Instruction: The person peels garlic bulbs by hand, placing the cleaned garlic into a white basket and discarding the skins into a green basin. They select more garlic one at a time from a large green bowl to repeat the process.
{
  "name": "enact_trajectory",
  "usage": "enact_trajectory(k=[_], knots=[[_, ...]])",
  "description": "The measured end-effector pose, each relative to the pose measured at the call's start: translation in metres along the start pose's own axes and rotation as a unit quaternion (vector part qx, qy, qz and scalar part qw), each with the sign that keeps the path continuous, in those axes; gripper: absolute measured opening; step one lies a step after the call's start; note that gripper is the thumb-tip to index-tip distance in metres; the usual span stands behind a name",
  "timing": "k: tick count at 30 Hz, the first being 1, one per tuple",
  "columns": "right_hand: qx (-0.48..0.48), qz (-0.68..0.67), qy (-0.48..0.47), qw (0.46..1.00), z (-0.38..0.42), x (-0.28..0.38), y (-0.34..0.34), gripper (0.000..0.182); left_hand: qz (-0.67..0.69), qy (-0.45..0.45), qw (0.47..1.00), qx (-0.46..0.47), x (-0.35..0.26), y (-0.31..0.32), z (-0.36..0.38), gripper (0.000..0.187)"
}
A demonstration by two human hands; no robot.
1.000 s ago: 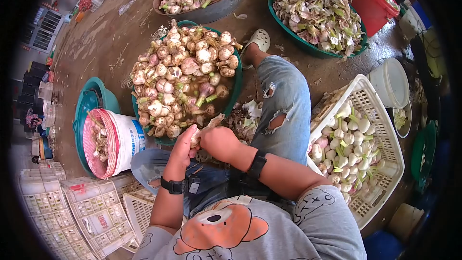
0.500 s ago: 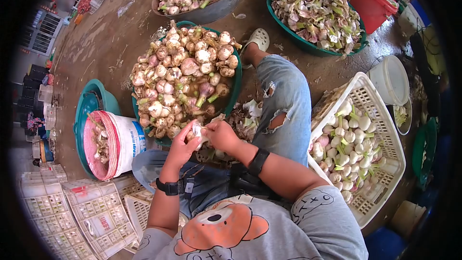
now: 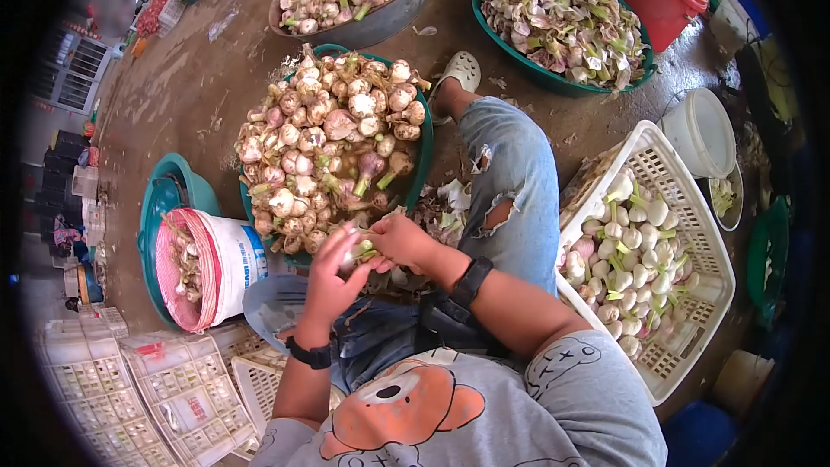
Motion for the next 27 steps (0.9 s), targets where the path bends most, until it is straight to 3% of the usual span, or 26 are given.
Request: enact_trajectory(k=[2,4,5,8,9,12,13,14,16,17,18,19,21,23,24,25,26,27], knots=[[-0.006,0.022,-0.017,1.000,-0.002,-0.002,-0.001,0.019,0.001,-0.033,0.999,-0.014,0.009,0.011,0.006,0.037],[0.014,0.071,-0.029,0.997,0.002,0.001,0.002,0.019,0.199,-0.127,0.971,-0.032,0.033,0.019,0.013,0.033],[0.013,0.069,-0.031,0.997,0.004,0.003,0.002,0.019,0.186,-0.111,0.976,-0.033,0.029,0.018,0.012,0.020],[0.014,0.018,-0.024,0.999,0.008,0.007,0.003,0.019,0.301,-0.132,0.943,-0.055,0.027,0.021,0.012,0.012],[0.007,-0.031,-0.024,0.999,0.008,0.007,0.005,0.019,0.395,-0.160,0.896,-0.120,0.027,0.022,0.011,0.008],[-0.009,-0.151,-0.050,0.987,0.019,0.009,0.010,0.021,0.445,-0.195,0.853,-0.189,0.035,0.023,0.012,0.007],[-0.017,-0.217,-0.074,0.973,0.025,0.011,0.009,0.022,0.532,-0.200,0.788,-0.238,0.039,0.024,0.012,0.010],[-0.019,-0.214,-0.074,0.974,0.031,0.013,0.007,0.022,0.603,-0.264,0.711,-0.245,0.055,0.023,0.016,0.020],[0.012,-0.044,-0.188,0.981,0.049,0.026,0.000,0.023,0.660,-0.366,0.591,-0.283,0.107,0.023,0.034,0.030],[0.028,-0.007,-0.202,0.979,0.058,0.028,-0.005,0.021,0.639,-0.401,0.571,-0.325,0.120,0.015,0.040,0.034],[0.035,-0.005,-0.201,0.979,0.064,0.033,-0.010,0.021,0.638,-0.361,0.594,-0.330,0.124,0.002,0.041,0.034],[0.019,0.184,-0.225,0.957,0.071,0.040,-0.013,0.022,0.600,-0.346,0.625,-0.361,0.128,-0.006,0.046,0.030],[-0.044,0.526,-0.232,0.817,0.068,0.029,-0.014,0.027,0.559,-0.334,0.652,-0.388,0.097,-0.018,0.041,0.026],[-0.072,0.528,-0.208,0.821,0.052,0.021,-0.011,0.029,0.416,-0.287,0.759,-0.409,0.068,-0.027,0.031,0.016],[-0.095,0.530,-0.185,0.822,0.045,0.023,-0.006,0.031,0.420,-0.286,0.760,-0.406,0.063,-0.022,0.029,0.016],[-0.128,0.468,-0.249,0.838,0.045,0.035,0.003,0.030,0.227,-0.186,0.872,-0.392,0.045,-0.029,0.027,0.017],[-0.129,0.468,-0.248,0.838,0.042,0.042,0.011,0.030,0.020,-0.074,0.932,-0.355,0.023,-0.029,0.023,0.019],[-0.109,0.401,-0.250,0.874,0.037,0.051,0.018,0.029,-0.004,-0.028,0.934,-0.355,0.006,-0.028,0.020,0.022]])
Point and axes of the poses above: each hand's wrist, its own z-axis away from the middle knuckle, its own y-axis out of the palm, x = y × z, the point moved 5 cm from there along -z, towards the middle knuckle
